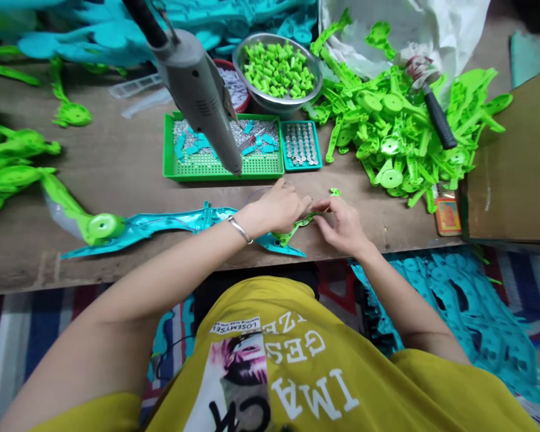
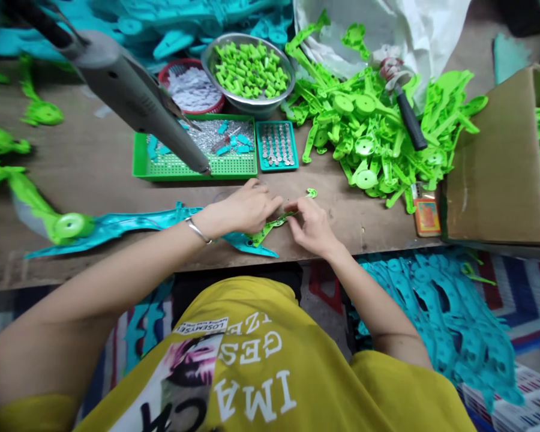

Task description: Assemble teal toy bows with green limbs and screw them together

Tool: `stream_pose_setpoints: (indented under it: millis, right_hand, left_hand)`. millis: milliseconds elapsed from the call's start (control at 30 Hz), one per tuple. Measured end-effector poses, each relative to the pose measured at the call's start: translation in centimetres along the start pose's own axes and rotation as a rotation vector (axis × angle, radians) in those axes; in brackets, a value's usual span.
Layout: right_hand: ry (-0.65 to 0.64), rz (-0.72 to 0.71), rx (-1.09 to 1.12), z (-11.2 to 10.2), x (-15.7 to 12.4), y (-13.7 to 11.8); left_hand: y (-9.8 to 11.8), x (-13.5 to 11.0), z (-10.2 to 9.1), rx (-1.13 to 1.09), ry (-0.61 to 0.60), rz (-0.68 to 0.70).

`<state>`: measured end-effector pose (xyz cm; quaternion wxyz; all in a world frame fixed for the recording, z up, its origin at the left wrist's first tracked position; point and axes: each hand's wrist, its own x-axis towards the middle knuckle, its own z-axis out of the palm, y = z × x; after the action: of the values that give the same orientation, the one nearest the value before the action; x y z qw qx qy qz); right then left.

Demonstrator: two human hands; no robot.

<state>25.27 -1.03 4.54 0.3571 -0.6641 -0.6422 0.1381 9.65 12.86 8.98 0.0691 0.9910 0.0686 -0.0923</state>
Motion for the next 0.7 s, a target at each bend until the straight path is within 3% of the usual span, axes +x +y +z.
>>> stream_pose_setpoints:
  millis: [133, 267, 467, 567, 700]
  right_hand:
    - [-0.113, 0.045, 0.066, 1.1, 0.3, 0.0]
    - [-0.136, 0.136, 0.145, 1.2, 0.5, 0.3]
    - [-0.158, 0.168, 0.148, 0.8, 0.8, -0.1]
    - [-0.151, 0.193, 0.124, 0.9, 1.2, -0.3]
    - [-0.166, 0.212, 0.135, 1.2, 1.5, -0.2]
  left_hand:
    - [0.3, -0.6, -1.1, 0.04, -0.062, -0.065]
    - [2.6, -2.4, -1.4, 0.044, 0.049, -0.085]
    - [6.9, -4.4, 1.8, 0.04, 0.104, -0.156]
    - [7.6, -5.0, 3.3, 0.053, 0.131, -0.161]
    - [7.6, -5.4, 3.9, 0.051, 0.144, -0.204]
